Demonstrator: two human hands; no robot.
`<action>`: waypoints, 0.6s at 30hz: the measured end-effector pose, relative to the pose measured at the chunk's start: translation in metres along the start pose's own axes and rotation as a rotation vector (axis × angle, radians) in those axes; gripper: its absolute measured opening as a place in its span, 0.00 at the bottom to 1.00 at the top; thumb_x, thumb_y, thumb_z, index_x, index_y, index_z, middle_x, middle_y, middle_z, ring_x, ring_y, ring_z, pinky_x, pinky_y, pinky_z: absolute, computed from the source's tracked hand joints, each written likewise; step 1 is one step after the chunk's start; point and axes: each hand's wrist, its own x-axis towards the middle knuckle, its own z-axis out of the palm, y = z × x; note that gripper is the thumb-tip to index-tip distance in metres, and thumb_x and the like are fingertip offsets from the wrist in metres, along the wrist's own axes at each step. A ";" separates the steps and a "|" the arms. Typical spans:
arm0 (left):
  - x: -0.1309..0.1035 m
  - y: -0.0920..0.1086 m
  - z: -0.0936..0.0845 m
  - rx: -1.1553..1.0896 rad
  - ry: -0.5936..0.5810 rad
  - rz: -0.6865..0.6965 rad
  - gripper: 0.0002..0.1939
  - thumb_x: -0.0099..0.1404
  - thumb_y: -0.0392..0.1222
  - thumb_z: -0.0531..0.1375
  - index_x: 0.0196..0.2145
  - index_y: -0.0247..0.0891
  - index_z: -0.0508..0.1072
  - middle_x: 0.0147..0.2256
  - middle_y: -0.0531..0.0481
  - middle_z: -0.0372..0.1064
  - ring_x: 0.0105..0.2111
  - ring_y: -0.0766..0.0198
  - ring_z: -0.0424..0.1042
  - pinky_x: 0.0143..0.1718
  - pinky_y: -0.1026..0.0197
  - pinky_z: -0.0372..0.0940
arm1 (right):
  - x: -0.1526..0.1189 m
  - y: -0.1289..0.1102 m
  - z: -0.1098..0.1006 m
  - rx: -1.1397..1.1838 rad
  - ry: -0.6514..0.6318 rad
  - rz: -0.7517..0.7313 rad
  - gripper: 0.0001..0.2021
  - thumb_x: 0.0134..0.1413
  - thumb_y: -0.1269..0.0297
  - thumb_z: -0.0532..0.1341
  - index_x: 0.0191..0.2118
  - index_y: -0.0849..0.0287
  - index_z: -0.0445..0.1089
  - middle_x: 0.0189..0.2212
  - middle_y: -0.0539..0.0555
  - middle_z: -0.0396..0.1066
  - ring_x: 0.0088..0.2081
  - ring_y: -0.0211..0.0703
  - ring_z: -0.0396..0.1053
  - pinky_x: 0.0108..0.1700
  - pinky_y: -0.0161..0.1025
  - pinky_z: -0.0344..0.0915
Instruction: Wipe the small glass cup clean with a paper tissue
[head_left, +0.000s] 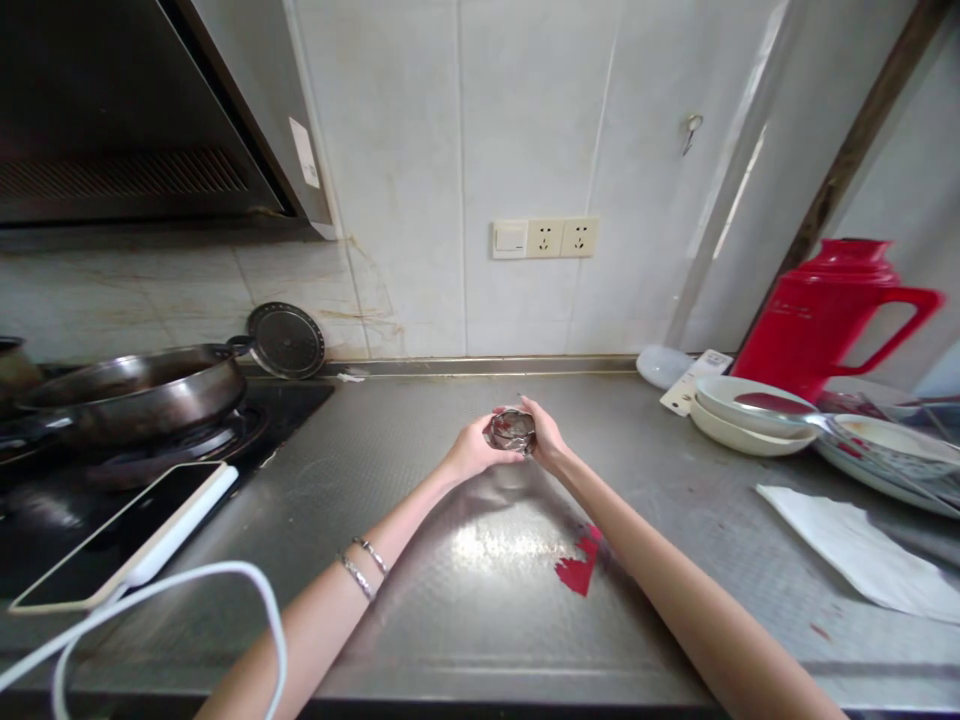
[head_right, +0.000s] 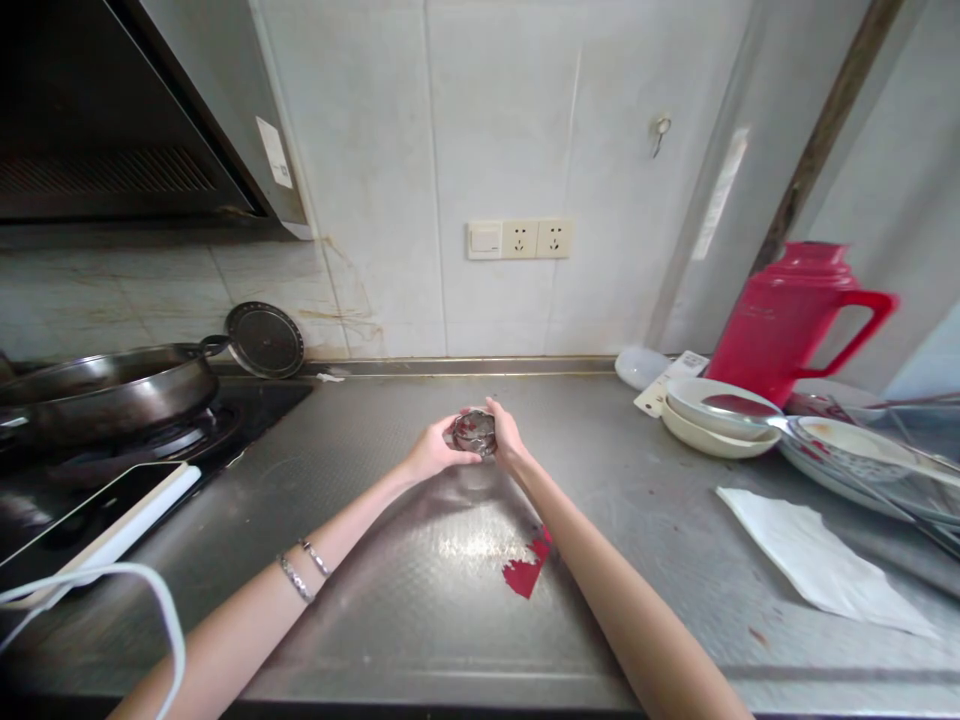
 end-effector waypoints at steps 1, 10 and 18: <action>0.000 0.001 0.001 -0.022 -0.005 0.003 0.38 0.42 0.41 0.73 0.51 0.34 0.68 0.47 0.41 0.72 0.45 0.53 0.72 0.49 0.52 0.67 | -0.001 -0.001 0.001 0.004 -0.004 0.000 0.18 0.53 0.54 0.55 0.27 0.62 0.76 0.23 0.57 0.77 0.26 0.47 0.73 0.31 0.40 0.70; -0.001 0.008 0.009 0.101 0.160 0.013 0.29 0.44 0.41 0.72 0.45 0.34 0.72 0.40 0.44 0.76 0.40 0.56 0.74 0.43 0.56 0.68 | 0.010 0.010 0.000 -0.007 0.103 -0.120 0.22 0.51 0.46 0.56 0.28 0.60 0.76 0.20 0.53 0.75 0.29 0.47 0.74 0.35 0.40 0.69; -0.004 0.016 0.007 0.423 0.386 -0.024 0.29 0.42 0.47 0.72 0.41 0.34 0.70 0.37 0.43 0.72 0.38 0.54 0.72 0.41 0.55 0.66 | 0.010 0.030 0.005 -0.038 0.127 -0.244 0.18 0.50 0.47 0.57 0.31 0.58 0.74 0.25 0.48 0.76 0.35 0.44 0.73 0.38 0.36 0.67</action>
